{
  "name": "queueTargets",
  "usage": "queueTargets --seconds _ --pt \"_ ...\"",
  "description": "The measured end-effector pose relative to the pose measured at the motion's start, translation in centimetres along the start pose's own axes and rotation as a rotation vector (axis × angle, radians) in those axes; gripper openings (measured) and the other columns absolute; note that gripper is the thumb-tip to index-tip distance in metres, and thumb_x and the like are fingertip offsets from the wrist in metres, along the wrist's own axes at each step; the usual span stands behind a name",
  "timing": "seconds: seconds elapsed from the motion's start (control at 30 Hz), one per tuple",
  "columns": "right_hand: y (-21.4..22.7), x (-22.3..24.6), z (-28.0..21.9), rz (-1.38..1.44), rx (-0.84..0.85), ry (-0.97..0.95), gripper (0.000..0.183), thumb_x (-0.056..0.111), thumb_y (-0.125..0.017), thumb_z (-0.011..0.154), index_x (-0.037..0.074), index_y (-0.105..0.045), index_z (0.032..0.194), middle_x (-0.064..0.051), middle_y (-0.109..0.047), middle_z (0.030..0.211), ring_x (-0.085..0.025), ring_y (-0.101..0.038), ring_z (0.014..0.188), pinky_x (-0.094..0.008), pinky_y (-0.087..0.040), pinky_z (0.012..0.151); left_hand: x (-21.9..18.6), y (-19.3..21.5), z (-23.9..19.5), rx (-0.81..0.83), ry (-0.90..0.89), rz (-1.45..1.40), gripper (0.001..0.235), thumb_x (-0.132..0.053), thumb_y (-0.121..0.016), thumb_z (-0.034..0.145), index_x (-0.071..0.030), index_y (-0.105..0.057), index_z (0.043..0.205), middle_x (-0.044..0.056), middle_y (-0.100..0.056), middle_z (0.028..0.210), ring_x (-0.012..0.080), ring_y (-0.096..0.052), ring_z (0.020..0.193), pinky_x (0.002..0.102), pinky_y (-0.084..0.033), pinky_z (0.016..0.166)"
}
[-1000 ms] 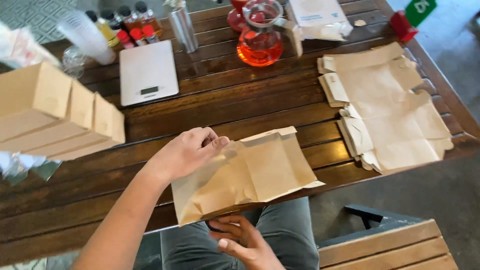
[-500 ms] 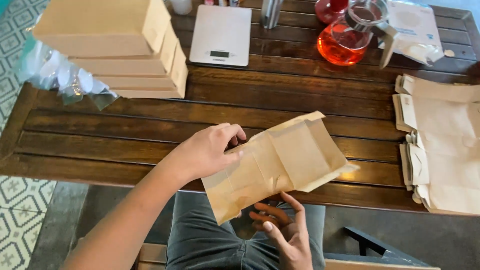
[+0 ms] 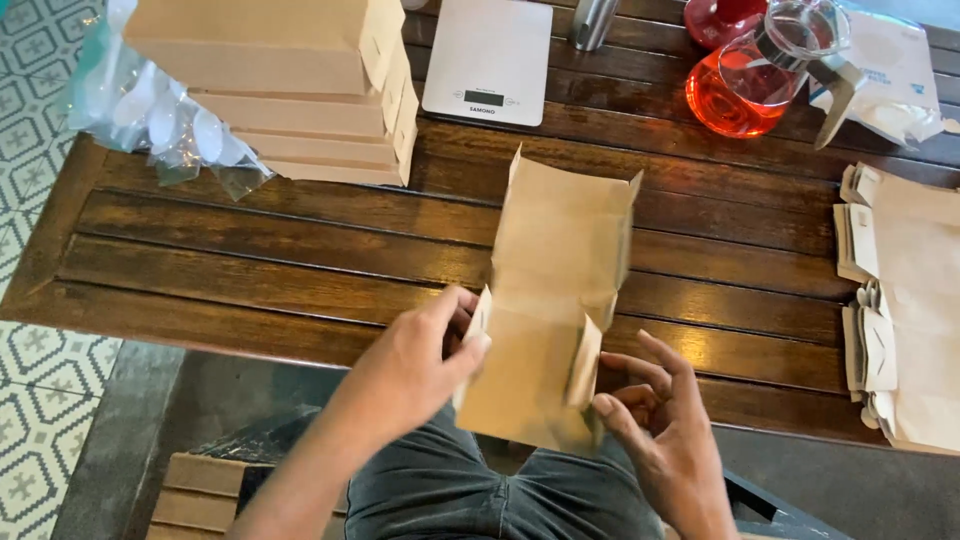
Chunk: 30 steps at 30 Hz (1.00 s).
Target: The person assembles a flat cardboard box by folding and interlocking its tabs. They fold the side flaps, secure the bottom tabs, and then fold the top flaps to complete the box.
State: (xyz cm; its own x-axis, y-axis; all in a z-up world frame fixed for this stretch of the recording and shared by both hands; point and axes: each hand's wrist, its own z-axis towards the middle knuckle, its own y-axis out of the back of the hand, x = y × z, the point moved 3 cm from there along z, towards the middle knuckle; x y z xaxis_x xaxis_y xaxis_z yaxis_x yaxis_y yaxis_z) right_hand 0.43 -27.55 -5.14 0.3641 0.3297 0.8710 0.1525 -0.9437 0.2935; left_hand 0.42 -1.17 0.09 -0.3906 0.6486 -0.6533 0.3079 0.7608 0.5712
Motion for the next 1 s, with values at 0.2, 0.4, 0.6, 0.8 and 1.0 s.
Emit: queueTargets --seconds 0.2,0.4,0.6,0.8,1.0 --pt "1.6 0.4 1.8 -0.307 -0.094 -0.022 0.074 0.027 -0.084 0.081 0.025 -0.058 0.151 -0.002 -0.072 0.115 -0.018 -0.057 0.078 -0.033 -0.052 0.081 -0.4 -0.1 -1.0 0.081 0.118 -0.233 0.038 -0.050 -0.077 0.090 -0.019 -0.070 0.111 -0.007 -0.087 0.099 0.0069 -0.079 0.087 0.025 -0.061 0.084" --pt "0.0 2.3 2.4 -0.554 -0.076 0.111 0.107 0.048 -0.091 0.068 0.024 -0.041 0.160 -0.003 -0.052 0.136 -0.017 -0.063 0.102 -0.044 -0.059 0.087 0.7 0.4 3.1 -0.252 -0.092 -0.163 0.039 -0.053 -0.072 0.092 -0.021 -0.067 0.114 -0.006 -0.077 0.111 0.0104 -0.079 0.099 0.034 -0.057 0.089" --pt "1.4 3.9 1.5 -0.280 -0.117 -0.140 0.077 0.005 -0.074 0.083 0.027 -0.049 0.153 -0.002 -0.072 0.129 -0.022 -0.059 0.076 -0.035 -0.059 0.076 -1.1 2.2 9.7 -0.332 -0.275 -0.166 0.082 -0.064 -0.058 0.093 -0.011 -0.047 0.155 0.012 -0.056 0.157 0.0248 -0.064 0.130 0.044 -0.050 0.107" --pt "3.3 2.0 3.4 -0.313 -0.116 0.094 0.084 0.019 -0.088 0.079 0.021 -0.047 0.152 0.000 -0.068 0.148 -0.015 -0.072 0.102 -0.032 -0.063 0.076 -3.1 2.1 14.4 -0.308 -0.293 0.054 0.092 -0.056 -0.063 0.099 -0.005 -0.028 0.167 0.020 -0.042 0.169 0.0367 -0.041 0.154 0.053 -0.037 0.121" --pt "3.5 4.7 8.1 -0.110 -0.118 0.317 0.080 0.027 -0.087 0.086 0.003 -0.049 0.152 -0.023 -0.064 0.141 -0.039 -0.073 0.116 -0.047 -0.063 0.089 -3.0 2.0 16.1 -0.320 -0.287 0.059 0.052 -0.040 -0.066 0.102 -0.016 -0.062 0.149 0.012 -0.061 0.145 0.0338 -0.062 0.139 0.048 -0.053 0.113"
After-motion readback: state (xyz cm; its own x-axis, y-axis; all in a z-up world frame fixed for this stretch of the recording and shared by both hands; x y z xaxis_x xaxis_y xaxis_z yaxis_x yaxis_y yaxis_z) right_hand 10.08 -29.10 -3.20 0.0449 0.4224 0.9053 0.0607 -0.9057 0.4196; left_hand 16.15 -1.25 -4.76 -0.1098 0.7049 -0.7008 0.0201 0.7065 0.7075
